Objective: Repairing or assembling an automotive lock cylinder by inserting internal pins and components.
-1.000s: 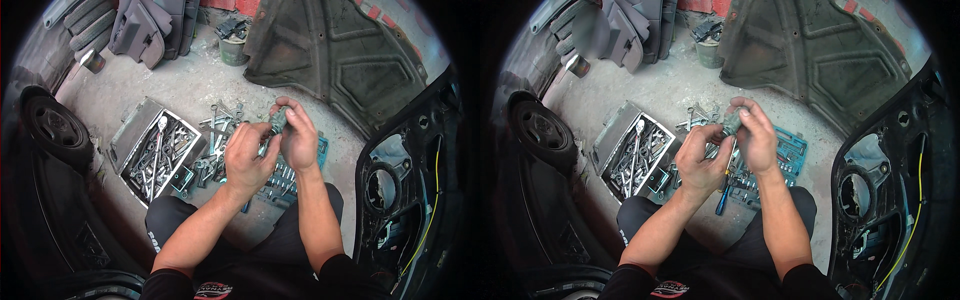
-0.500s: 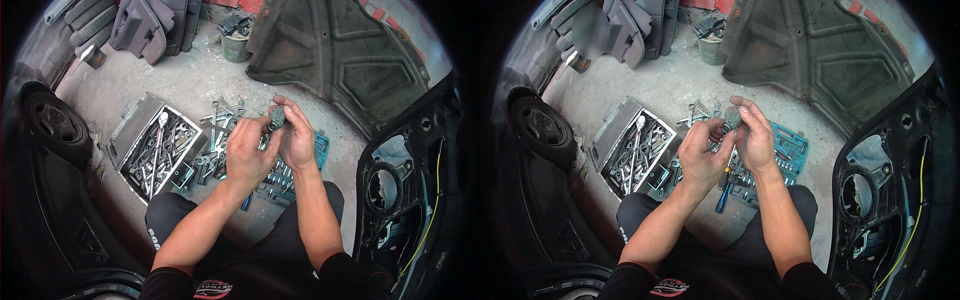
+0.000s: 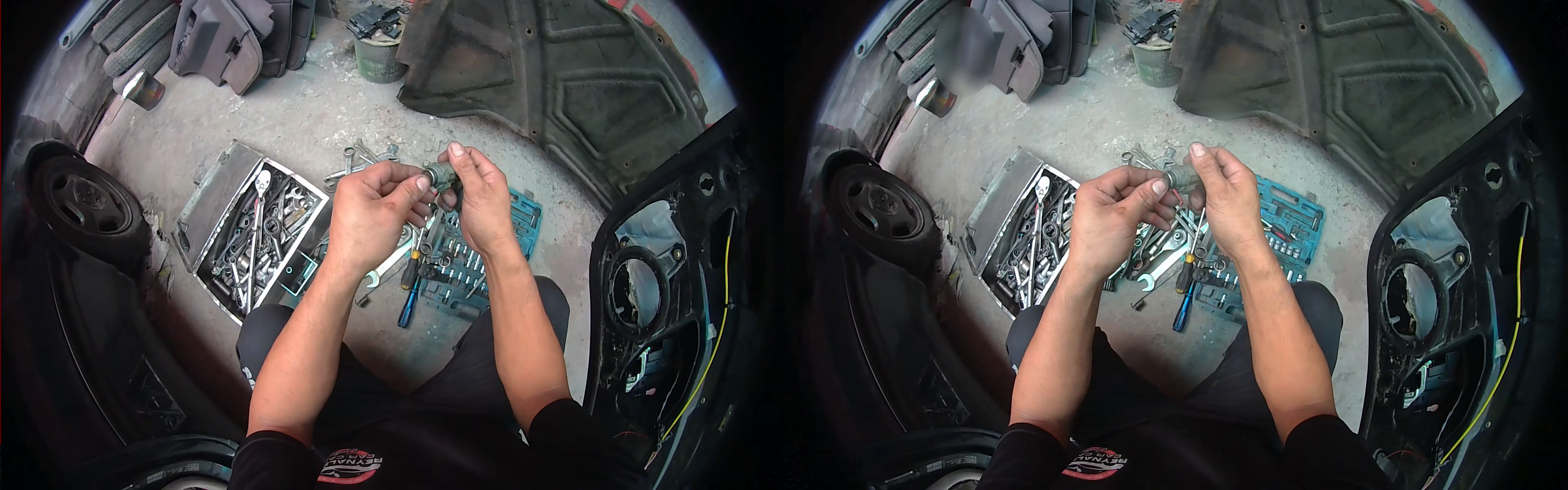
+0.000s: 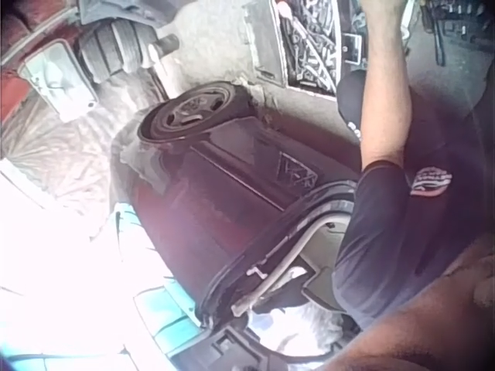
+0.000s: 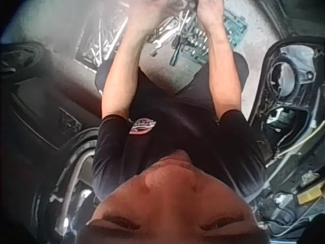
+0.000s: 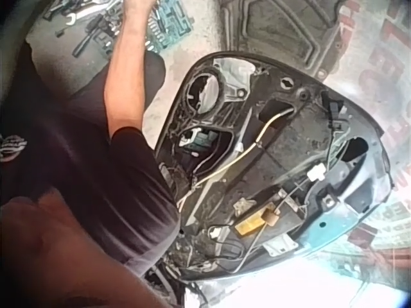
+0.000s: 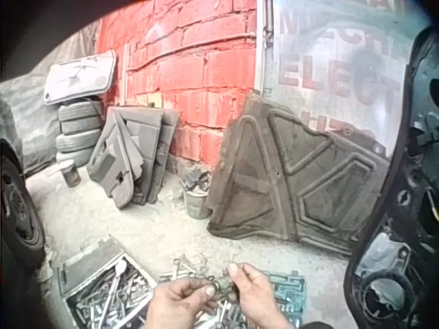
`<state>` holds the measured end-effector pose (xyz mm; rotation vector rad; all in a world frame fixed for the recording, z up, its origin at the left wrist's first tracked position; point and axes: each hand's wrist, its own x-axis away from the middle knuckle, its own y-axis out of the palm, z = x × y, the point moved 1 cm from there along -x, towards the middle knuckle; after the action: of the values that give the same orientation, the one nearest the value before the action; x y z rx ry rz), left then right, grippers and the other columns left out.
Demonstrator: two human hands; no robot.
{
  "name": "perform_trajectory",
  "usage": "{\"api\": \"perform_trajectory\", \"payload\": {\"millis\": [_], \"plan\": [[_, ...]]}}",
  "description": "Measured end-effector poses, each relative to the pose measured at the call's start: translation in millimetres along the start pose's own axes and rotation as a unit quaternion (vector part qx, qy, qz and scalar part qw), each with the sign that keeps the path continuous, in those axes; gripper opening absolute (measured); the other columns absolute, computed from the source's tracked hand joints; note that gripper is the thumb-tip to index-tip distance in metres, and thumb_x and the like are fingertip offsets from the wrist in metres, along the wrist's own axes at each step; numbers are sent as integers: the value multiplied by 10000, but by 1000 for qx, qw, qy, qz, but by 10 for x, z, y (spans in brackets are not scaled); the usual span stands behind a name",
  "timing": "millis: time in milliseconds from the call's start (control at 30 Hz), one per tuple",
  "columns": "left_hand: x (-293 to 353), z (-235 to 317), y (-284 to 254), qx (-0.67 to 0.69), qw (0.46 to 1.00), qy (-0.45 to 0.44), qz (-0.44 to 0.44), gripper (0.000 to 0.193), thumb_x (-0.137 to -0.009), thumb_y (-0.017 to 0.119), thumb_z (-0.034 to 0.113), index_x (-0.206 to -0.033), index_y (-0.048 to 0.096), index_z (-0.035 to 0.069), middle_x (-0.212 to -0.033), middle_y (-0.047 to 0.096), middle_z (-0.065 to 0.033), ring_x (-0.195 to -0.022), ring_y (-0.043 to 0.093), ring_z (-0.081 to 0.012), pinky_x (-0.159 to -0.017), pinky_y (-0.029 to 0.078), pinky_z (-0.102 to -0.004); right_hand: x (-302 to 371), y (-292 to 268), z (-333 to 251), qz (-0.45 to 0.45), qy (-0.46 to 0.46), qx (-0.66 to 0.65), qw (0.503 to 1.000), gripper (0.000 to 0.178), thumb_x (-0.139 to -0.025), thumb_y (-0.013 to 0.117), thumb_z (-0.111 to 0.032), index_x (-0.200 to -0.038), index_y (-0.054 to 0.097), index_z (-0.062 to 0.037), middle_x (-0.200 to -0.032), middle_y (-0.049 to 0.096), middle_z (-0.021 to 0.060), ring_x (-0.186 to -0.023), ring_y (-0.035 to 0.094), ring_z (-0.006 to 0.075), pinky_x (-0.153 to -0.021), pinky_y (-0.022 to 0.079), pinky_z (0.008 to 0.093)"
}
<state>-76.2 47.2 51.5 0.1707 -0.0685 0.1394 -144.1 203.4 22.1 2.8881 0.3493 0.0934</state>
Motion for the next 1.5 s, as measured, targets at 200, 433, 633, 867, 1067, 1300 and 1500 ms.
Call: {"api": "perform_trajectory", "payload": {"millis": [200, 433, 633, 867, 1067, 1300, 1500], "plan": [[85, 44, 55, -117, 989, 89, 25, 327, -959, 773, 62, -1240, 690, -83, -960, 762, -116, -807, 707, -135, -740, 594, -273, 49, 51, -80, 23, 40, 24, 999, 397, -1048, 687, -427, -981, 703, -35, -733, 613, -17, -554, 472, 51, -497, 365, 227], [122, 34, 147, -232, 962, 118, 78, 320, -933, 812, 107, -1205, 739, -45, -910, 767, -76, -801, 690, -96, -738, 573, -248, 45, 14, -61, 29, 58, -17, 998, 409, -1036, 702, -437, -950, 718, -38, -727, 599, -36, -568, 477, 38, -491, 369, 223], [116, 2, 135, -212, 967, 115, 84, 292, -959, 788, 96, -1190, 728, -72, -896, 769, -91, -765, 698, -102, -695, 572, -244, 58, 55, -101, 41, 73, -1, 996, 351, -1029, 717, -406, -923, 693, -72, -703, 607, -42, -528, 461, 25, -455, 324, 205], [54, -198, 144, -48, 998, -31, 41, 222, -995, 741, 68, -1152, 703, -85, -865, 756, -101, -695, 698, -125, -638, 574, -266, 80, -6, -42, 118, 4, 227, 967, 464, -992, 728, -411, -841, 733, 27, -641, 618, 21, -606, 534, 97, -578, 463, 303], [106, -409, 217, -185, 969, 139, 88, 224, -927, 784, 70, -1056, 693, -89, -861, 752, -200, -686, 740, -252, -645, 590, -385, 52, -97, 70, 89, -76, 231, 966, 455, -994, 720, -393, -821, 711, 27, -632, 602, 14, -621, 508, 85, -576, 439, 310], [98, -347, 287, -306, 867, 379, 102, 256, -826, 831, -29, -1064, 737, -18, -909, 750, -145, -773, 727, -268, -700, 584, -367, 59, -62, 101, 66, -4, 12, 998, 304, -1057, 613, -330, -1032, 658, -30, -852, 621, 28, -799, 567, 109, -709, 480, 282], [172, -297, 426, -274, 889, 364, 54, 415, -778, 808, -31, -1179, 715, 19, -965, 687, -133, -904, 679, -317, -830, 559, -406, 135, -23, 65, 76, 120, -239, 961, 255, -1049, 563, -275, -1165, 598, -51, -938, 660, 110, -842, 628, 206, -777, 541, 356]]}}
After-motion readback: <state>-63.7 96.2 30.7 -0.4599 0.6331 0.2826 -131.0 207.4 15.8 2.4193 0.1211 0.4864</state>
